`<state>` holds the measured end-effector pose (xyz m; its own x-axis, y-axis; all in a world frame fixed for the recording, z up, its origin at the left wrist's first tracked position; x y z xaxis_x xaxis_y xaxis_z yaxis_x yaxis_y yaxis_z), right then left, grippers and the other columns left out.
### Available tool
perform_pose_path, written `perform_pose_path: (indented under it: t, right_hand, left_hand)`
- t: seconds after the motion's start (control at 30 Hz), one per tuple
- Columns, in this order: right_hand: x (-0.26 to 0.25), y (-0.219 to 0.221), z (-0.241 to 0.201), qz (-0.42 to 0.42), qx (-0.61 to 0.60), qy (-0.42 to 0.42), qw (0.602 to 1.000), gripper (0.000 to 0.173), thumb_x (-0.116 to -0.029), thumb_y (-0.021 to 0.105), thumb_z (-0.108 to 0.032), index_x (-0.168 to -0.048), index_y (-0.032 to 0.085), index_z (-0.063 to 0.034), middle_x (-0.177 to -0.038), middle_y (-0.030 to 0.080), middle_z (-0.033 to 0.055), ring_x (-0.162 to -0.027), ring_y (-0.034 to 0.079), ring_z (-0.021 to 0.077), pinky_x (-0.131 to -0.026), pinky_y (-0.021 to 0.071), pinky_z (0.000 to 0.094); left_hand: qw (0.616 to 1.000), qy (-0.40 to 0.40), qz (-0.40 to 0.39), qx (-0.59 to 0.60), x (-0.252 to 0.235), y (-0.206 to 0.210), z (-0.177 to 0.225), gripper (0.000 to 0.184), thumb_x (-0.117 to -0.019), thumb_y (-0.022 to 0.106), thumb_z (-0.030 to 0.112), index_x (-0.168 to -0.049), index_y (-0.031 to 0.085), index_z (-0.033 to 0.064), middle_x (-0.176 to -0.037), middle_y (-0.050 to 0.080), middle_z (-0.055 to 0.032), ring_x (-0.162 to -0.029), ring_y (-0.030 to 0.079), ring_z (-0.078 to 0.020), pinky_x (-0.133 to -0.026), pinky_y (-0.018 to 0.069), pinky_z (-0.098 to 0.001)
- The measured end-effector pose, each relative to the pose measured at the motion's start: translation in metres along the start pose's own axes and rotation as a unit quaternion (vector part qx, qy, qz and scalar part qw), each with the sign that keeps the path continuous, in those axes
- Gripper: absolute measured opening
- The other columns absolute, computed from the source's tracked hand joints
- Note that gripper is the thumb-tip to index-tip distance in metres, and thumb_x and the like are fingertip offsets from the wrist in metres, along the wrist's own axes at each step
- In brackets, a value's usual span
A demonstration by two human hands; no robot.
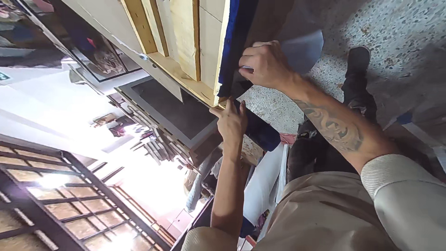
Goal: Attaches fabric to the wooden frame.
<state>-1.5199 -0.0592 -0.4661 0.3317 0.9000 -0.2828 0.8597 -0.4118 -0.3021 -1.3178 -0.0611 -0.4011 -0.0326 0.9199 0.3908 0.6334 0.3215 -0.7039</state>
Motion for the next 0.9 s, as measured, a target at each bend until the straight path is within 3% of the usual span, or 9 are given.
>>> perform_pose_path:
  t: [0.2,0.33,0.5,0.67,0.8,0.9]
  right_hand:
    - [0.002,-0.005,-0.003,0.043,0.008,-0.010,0.999,0.018,-0.0964,0.063,-0.025,-0.092,0.078,-0.0148,-0.088,0.074,0.0028,-0.086,0.070,0.0232,-0.075,0.0545,0.0423]
    - [0.011,-0.006,-0.013,0.117,0.031,-0.034,0.992,0.017,-0.0967,0.064,-0.019,-0.089,0.076,-0.0094,-0.083,0.071,0.0066,-0.084,0.070,0.0237,-0.073,0.0550,0.0397]
    - [0.019,0.000,-0.022,0.176,0.050,-0.009,0.983,0.015,-0.0952,0.066,-0.014,-0.087,0.074,-0.0044,-0.081,0.072,0.0095,-0.084,0.070,0.0251,-0.081,0.0563,0.0394]
    - [0.019,-0.003,-0.035,0.051,0.025,0.052,0.997,0.008,-0.0937,0.069,-0.011,-0.095,0.070,-0.0035,-0.085,0.068,0.0109,-0.078,0.068,0.0222,-0.072,0.0584,0.0373]
    - [0.008,-0.008,-0.064,-0.030,0.037,0.132,0.990,0.009,-0.0915,0.072,-0.008,-0.096,0.068,-0.0007,-0.079,0.065,0.0129,-0.066,0.064,0.0241,-0.062,0.0567,0.0409]
    - [-0.013,-0.002,-0.068,-0.084,0.083,0.184,0.976,0.017,-0.0913,0.071,-0.015,-0.096,0.073,0.0005,-0.081,0.071,0.0130,-0.075,0.070,0.0257,-0.073,0.0595,0.0452]
  left_hand:
    - [1.000,-0.003,-0.002,-0.006,0.001,0.000,0.000,0.056,-0.0969,0.048,0.068,-0.143,0.057,0.0375,-0.149,0.040,-0.0307,-0.080,0.070,-0.0318,-0.068,0.0590,-0.0443]
    - [1.000,0.005,-0.004,0.003,0.001,-0.001,-0.001,0.055,-0.0967,0.049,0.066,-0.142,0.057,0.0358,-0.148,0.042,-0.0317,-0.083,0.070,-0.0352,-0.069,0.0583,-0.0475]
    - [1.000,0.000,-0.012,0.021,0.001,-0.001,-0.003,0.054,-0.0969,0.048,0.063,-0.142,0.057,0.0347,-0.150,0.041,-0.0298,-0.085,0.071,-0.0348,-0.070,0.0586,-0.0479]
    - [0.996,0.008,-0.059,0.069,0.004,-0.002,-0.005,0.056,-0.0978,0.047,0.060,-0.146,0.054,0.0339,-0.157,0.033,-0.0301,-0.095,0.070,-0.0387,-0.077,0.0590,-0.0511]
    - [0.985,0.021,-0.081,0.151,0.006,-0.002,-0.012,0.056,-0.0977,0.050,0.055,-0.147,0.054,0.0288,-0.159,0.032,-0.0294,-0.101,0.070,-0.0420,-0.080,0.0592,-0.0546]
    - [0.964,0.042,-0.109,0.241,0.008,-0.004,-0.022,0.059,-0.0964,0.056,0.051,-0.152,0.050,0.0300,-0.164,0.022,-0.0293,-0.102,0.068,-0.0464,-0.083,0.0582,-0.0601]
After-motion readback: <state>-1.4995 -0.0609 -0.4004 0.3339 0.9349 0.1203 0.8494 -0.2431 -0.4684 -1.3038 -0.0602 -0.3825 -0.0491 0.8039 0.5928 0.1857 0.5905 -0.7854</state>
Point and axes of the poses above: each hand's wrist, its own x-axis away from the middle knuckle, its own y-axis out of the palm, z = x × y, the point moved 10 cm from there along -x, towards the middle knuckle
